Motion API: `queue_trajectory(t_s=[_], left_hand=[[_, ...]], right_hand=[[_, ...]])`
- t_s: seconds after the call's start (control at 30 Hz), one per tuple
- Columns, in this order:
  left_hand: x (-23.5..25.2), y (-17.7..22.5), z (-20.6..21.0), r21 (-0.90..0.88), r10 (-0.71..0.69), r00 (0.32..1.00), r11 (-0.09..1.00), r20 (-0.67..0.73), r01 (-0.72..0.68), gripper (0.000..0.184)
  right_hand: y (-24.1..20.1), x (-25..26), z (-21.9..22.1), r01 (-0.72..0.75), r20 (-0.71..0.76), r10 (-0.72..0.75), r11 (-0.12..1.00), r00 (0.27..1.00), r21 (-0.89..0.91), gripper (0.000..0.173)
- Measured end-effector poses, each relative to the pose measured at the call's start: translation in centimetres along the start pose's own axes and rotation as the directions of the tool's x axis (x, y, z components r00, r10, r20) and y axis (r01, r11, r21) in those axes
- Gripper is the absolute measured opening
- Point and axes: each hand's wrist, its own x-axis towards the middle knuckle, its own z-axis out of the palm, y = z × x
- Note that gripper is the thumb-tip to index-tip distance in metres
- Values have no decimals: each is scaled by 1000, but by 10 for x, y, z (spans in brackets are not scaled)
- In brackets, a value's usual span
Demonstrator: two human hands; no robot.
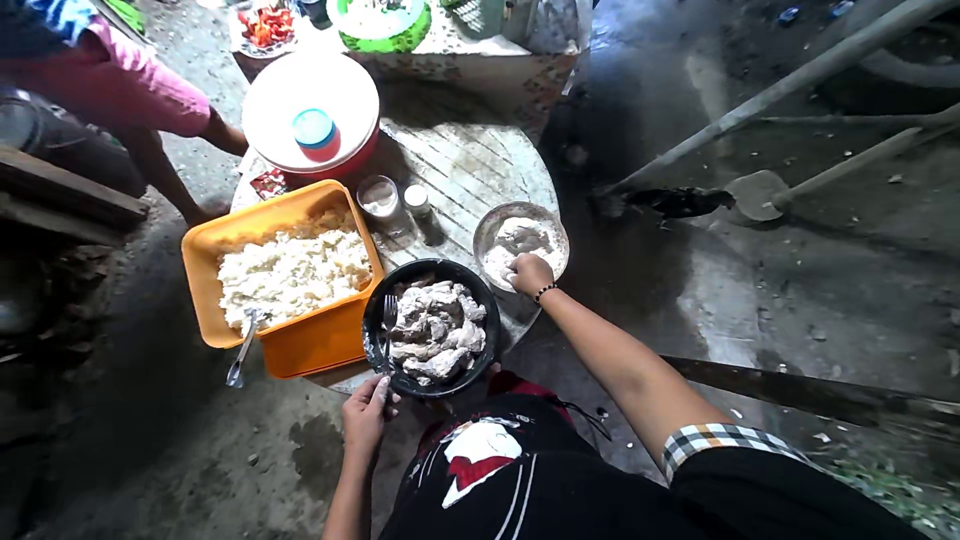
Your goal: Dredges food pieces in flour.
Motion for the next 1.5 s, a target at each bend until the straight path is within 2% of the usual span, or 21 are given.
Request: queue_trajectory(t_s=[0.1,0.23,0.37,0.43,0.5,0.57,0.63,0.7,0.77,0.83,0.9,1.0,1.13,1.27,1.37,1.43,1.5], left_hand=[[1,0,-1,-4,-3,1000,1000,-5,3,22],[3,-3,-1,-2,-2,1000,1000,0,2,22],[6,-1,2,6,-7,1000,1000,4,7,22],[7,0,3,-1,-11,1000,1000,8,11,22],[8,2,4,7,-7,1000,1000,13,7,22],[10,3,3,26,10,1000,1000,28,-10,22],[10,1,2,26,19,999,999,32,-20,23],[10,0,2,20,15,999,1000,30,-15,23],[10,-1,2,21,10,999,1000,34,-11,23],[11,-1,3,18,6,999,1000,34,-7,23],[11,1,4,18,7,1000,1000,30,-8,23],[13,3,5,19,5,1000,1000,27,-6,23],[14,5,7,19,-7,1000,1000,27,6,22],[14,5,6,39,-11,999,999,32,9,23],[15,4,4,40,-10,999,999,30,9,23],[14,4,4,33,-23,1000,999,16,22,22],[15,4,4,42,-25,1000,999,12,24,23]], right_hand=[[-2,-4,-20,-73,-70,89,974,994,216,27],[1,-8,-47,-45,-145,124,891,982,453,23],[-2,-8,-57,-106,-24,181,674,983,731,30],[1,-4,-52,-165,51,201,606,978,778,31],[10,1,-44,-199,79,203,680,976,706,31],[25,6,-36,-181,30,191,852,981,492,28],[34,6,-31,-160,-21,172,950,985,270,25],[39,3,-28,-145,-55,150,985,987,98,25],[41,2,-24,-158,-85,160,987,983,29,30],[39,2,-22,-158,-110,161,987,981,38,37],[38,4,-18,-89,-151,101,992,983,84,43],[34,8,-9,38,-205,-19,995,979,88,39],[24,15,2,100,-199,-103,995,975,-24,35],[22,26,3,44,-180,-44,999,983,-3,34],[21,27,-11,13,-137,5,992,991,125,35],[28,32,-15,40,-105,-13,964,994,261,31],[36,38,-15,17,-82,4,968,997,251,27]])
